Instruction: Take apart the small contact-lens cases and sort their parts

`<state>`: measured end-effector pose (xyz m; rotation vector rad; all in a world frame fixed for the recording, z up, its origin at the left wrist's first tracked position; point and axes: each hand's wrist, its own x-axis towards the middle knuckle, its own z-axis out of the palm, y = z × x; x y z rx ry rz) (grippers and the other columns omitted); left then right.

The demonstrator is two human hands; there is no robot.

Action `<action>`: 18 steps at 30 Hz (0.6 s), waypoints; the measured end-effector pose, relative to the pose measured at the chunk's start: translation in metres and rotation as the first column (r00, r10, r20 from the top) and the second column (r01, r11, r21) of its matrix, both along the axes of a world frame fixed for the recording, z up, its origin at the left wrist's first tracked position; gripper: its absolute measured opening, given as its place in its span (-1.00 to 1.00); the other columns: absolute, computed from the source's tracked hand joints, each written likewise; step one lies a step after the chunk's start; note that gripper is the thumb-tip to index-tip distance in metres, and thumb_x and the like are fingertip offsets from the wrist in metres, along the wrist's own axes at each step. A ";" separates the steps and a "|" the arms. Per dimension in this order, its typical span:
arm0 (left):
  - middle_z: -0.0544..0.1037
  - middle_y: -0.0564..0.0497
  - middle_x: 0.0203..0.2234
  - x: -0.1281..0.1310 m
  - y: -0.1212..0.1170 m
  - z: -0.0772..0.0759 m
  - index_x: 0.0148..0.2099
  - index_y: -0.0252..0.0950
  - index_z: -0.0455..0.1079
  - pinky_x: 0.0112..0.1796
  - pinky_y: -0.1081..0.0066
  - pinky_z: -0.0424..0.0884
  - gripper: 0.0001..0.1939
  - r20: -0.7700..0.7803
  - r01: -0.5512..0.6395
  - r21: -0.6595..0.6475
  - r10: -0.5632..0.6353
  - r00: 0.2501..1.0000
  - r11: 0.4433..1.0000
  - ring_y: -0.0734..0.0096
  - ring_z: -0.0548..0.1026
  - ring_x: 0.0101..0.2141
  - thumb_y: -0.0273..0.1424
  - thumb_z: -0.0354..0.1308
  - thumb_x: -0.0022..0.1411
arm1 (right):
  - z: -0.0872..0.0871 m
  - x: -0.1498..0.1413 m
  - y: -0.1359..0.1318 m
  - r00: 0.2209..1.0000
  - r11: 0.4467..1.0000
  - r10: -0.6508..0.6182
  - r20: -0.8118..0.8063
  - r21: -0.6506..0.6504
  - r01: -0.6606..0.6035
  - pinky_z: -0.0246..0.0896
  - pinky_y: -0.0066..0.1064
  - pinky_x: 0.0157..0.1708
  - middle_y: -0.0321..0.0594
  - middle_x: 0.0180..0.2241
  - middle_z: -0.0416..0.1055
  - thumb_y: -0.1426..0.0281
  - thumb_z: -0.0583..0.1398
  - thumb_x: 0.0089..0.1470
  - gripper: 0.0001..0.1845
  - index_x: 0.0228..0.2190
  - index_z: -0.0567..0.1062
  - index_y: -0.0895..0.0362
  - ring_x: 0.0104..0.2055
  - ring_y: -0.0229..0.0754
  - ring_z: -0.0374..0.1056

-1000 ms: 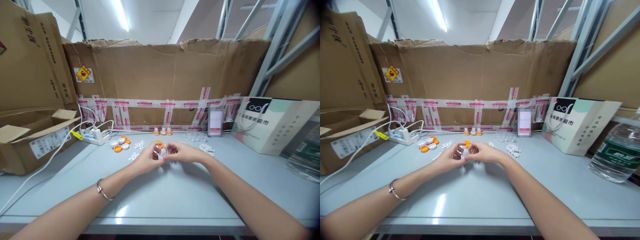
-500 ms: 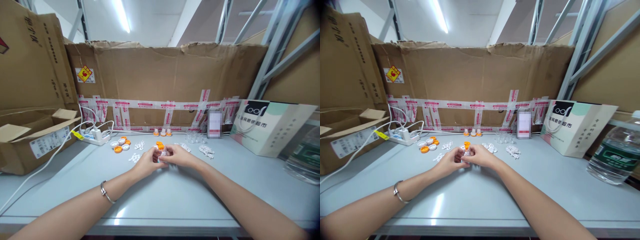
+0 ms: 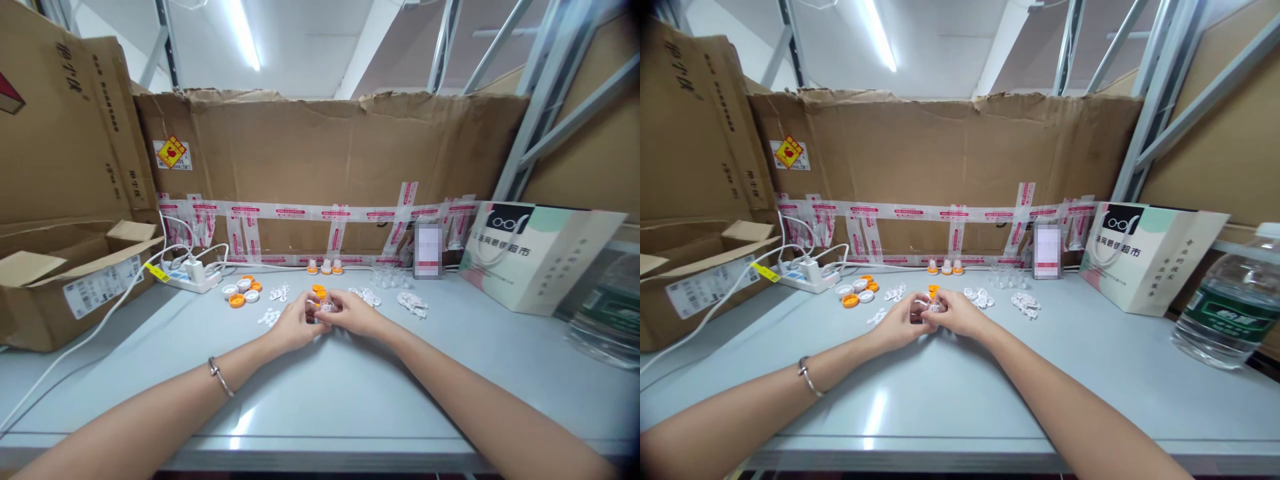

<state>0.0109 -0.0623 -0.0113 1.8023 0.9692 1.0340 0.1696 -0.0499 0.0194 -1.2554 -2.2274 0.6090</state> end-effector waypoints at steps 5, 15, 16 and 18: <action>0.45 0.03 -0.38 -0.001 0.004 -0.003 -0.18 -0.28 0.13 -0.29 0.39 0.35 -0.57 -0.004 0.047 -0.012 -0.047 0.999 0.999 0.40 0.46 -0.35 -0.50 0.20 -0.12 | 0.013 0.010 -0.002 0.973 0.972 0.227 0.042 -0.076 -0.224 -0.10 -0.54 -0.58 -0.38 -0.58 0.19 0.24 0.12 -0.07 -0.77 -0.43 0.34 0.17 -0.54 -0.36 0.05; 0.47 0.02 -0.34 -0.003 0.000 -0.001 -0.14 -0.26 0.13 -0.35 0.42 0.33 -0.59 -0.110 0.066 0.070 -0.058 0.992 0.995 0.39 0.45 -0.35 -0.44 0.18 -0.07 | 0.018 0.009 -0.005 0.959 0.974 0.228 0.165 -0.045 -0.224 -0.04 -0.52 -0.52 -0.33 -0.49 0.28 0.15 0.09 -0.05 -0.70 -0.34 0.34 0.11 -0.48 -0.31 0.13; 0.47 0.03 -0.35 -0.003 -0.002 0.000 -0.14 -0.25 0.13 -0.35 0.43 0.33 -0.58 -0.125 0.048 0.091 -0.037 0.992 0.995 0.40 0.45 -0.36 -0.44 0.19 -0.07 | 0.015 0.005 -0.006 0.972 0.990 0.138 0.192 -0.006 -0.139 -0.07 -0.51 -0.54 -0.32 -0.51 0.28 0.10 0.09 -0.06 -0.66 -0.38 0.34 0.12 -0.50 -0.30 0.13; 0.47 0.05 -0.38 -0.002 -0.004 0.001 -0.14 -0.25 0.13 -0.35 0.43 0.33 -0.56 -0.136 0.024 0.107 -0.010 0.991 0.994 0.41 0.44 -0.38 -0.44 0.20 -0.10 | 0.010 -0.002 -0.007 0.972 0.996 -0.023 0.235 0.086 0.003 -0.12 -0.49 -0.56 -0.31 -0.56 0.28 0.06 0.07 -0.07 -0.63 -0.47 0.33 0.14 -0.52 -0.29 0.13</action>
